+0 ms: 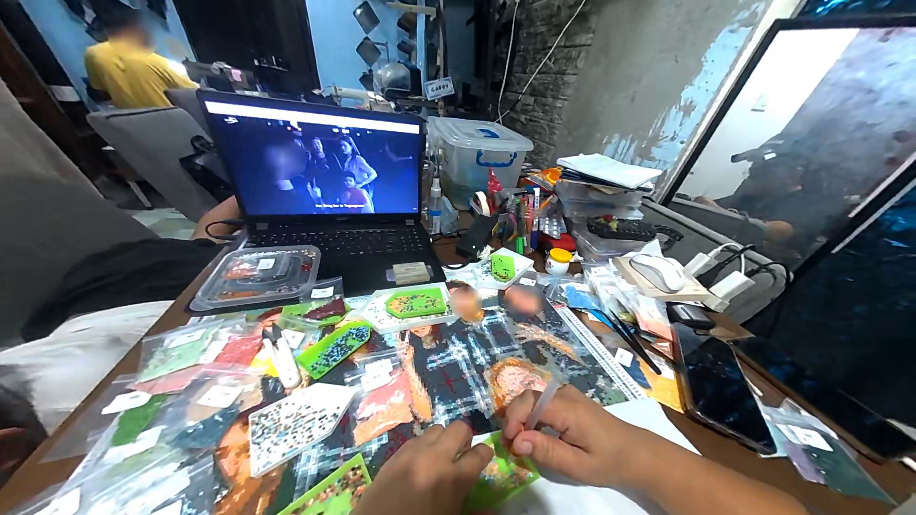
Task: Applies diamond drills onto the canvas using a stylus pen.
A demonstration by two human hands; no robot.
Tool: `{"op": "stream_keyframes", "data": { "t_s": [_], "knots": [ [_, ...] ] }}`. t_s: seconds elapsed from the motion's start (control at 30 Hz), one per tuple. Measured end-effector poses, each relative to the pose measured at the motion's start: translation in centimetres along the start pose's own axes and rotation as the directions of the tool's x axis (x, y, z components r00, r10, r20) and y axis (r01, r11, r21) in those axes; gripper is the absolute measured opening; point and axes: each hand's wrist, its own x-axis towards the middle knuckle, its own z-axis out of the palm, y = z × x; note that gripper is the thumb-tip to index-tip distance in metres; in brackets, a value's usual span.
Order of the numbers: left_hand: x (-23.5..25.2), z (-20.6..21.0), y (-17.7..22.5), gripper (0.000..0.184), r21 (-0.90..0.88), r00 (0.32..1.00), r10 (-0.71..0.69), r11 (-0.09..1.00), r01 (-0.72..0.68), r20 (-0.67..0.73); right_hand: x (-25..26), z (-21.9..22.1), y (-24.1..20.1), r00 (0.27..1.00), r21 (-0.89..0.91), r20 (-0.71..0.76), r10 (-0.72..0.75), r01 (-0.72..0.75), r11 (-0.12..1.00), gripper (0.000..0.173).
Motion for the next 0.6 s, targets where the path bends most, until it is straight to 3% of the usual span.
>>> {"op": "stream_keyframes", "data": {
  "t_s": [0.2,0.4,0.6],
  "knots": [
    [0.1,0.0,-0.1,0.035,0.001,1.0,0.0,1.0,0.0,0.022,0.0,0.0,0.0,1.0,0.015,-0.012,0.022,-0.022,1.0,0.032],
    [0.4,-1.1,0.3,0.04,-0.037,0.98,-0.094,0.994,0.102,0.175,0.0,-1.1,-0.1,0.983,0.173,-0.11,0.148,-0.128,0.977,0.03],
    [0.5,-1.2,0.6,0.042,-0.029,0.981,-0.09,0.995,0.097,0.169,-0.2,-2.9,1.2,0.967,0.062,-0.192,0.164,-0.155,0.986,0.032]
  ]
}}
